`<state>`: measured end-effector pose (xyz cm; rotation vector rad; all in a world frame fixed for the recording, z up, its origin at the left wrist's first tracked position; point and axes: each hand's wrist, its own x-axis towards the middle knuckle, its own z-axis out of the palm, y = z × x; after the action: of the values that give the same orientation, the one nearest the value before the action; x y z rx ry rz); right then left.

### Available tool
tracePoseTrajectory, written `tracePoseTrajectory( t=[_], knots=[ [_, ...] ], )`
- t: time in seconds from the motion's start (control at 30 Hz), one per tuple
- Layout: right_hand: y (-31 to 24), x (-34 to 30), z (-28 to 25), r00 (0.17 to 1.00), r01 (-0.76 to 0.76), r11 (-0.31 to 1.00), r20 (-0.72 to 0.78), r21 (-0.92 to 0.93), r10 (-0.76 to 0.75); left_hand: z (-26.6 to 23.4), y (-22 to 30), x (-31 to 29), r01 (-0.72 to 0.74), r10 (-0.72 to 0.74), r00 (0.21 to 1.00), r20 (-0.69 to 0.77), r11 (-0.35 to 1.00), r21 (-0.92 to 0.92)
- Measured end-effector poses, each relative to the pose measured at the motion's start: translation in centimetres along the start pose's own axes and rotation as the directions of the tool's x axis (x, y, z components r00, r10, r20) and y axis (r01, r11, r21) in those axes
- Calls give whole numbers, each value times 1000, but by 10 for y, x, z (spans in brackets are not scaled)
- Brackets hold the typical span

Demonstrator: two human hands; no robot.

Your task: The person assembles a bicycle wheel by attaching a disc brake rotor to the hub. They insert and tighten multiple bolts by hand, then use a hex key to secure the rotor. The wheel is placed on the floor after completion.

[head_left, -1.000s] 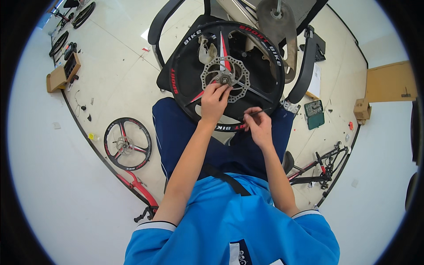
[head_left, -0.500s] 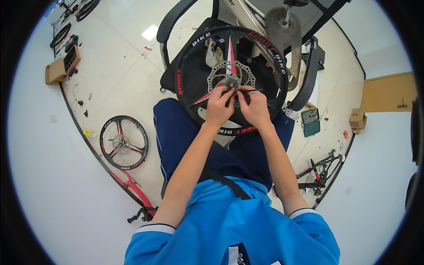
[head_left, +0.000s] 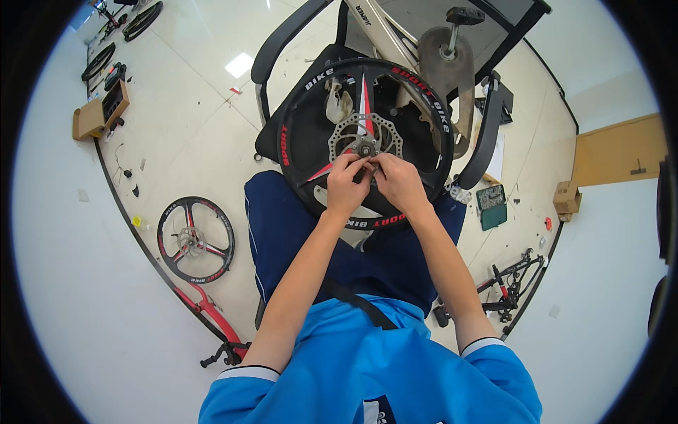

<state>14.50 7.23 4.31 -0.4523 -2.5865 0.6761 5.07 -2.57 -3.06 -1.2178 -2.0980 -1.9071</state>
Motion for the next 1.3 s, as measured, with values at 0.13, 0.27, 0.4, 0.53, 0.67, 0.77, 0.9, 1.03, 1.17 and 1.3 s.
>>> tracePoseTrajectory(
  t=[0.13, 0.27, 0.4, 0.53, 0.67, 0.77, 0.9, 1.03, 1.17, 1.3],
  knots=[
    [2, 1, 2, 1000, 3, 1000, -25, 2, -3, 2, -3, 2, 12, -12, 1000, 14, 1000, 1],
    [-1, 6, -5, 1000, 1, 1000, -19, -6, -1, 3, -1, 2, 26, -26, 999, 28, 1000, -1],
    [-18, 5, -12, 991, 21, 976, -131, 215, 8, 3, -3, -3, -8, 8, 999, 37, 1000, 16],
    [-13, -2, -10, 999, -38, 959, -26, 282, 47, 3, -1, 0, 26, -26, 999, 22, 1000, -17],
    [-14, 4, -8, 999, -40, 974, -25, 223, 47, 3, -1, 1, 17, -17, 999, 28, 1000, -7],
    [-18, 8, -11, 999, 1, 994, 46, 106, -6, 1, 0, 0, -5, 4, 999, 52, 1000, 22],
    [-17, 11, -15, 997, -14, 995, 72, 100, 7, 4, -2, 1, -40, 37, 998, 54, 997, 60],
    [-11, 3, -14, 1000, -15, 977, -8, 211, 17, 5, -5, -3, -31, 27, 996, 84, 998, 52],
    [-14, -3, -15, 1000, 10, 978, -25, 208, -5, 1, -6, -2, -41, 37, 994, 102, 999, 36],
    [-3, -5, -7, 996, 32, 986, -82, 161, -19, 4, -8, 0, -46, 42, 995, 86, 998, 44]
  ],
)
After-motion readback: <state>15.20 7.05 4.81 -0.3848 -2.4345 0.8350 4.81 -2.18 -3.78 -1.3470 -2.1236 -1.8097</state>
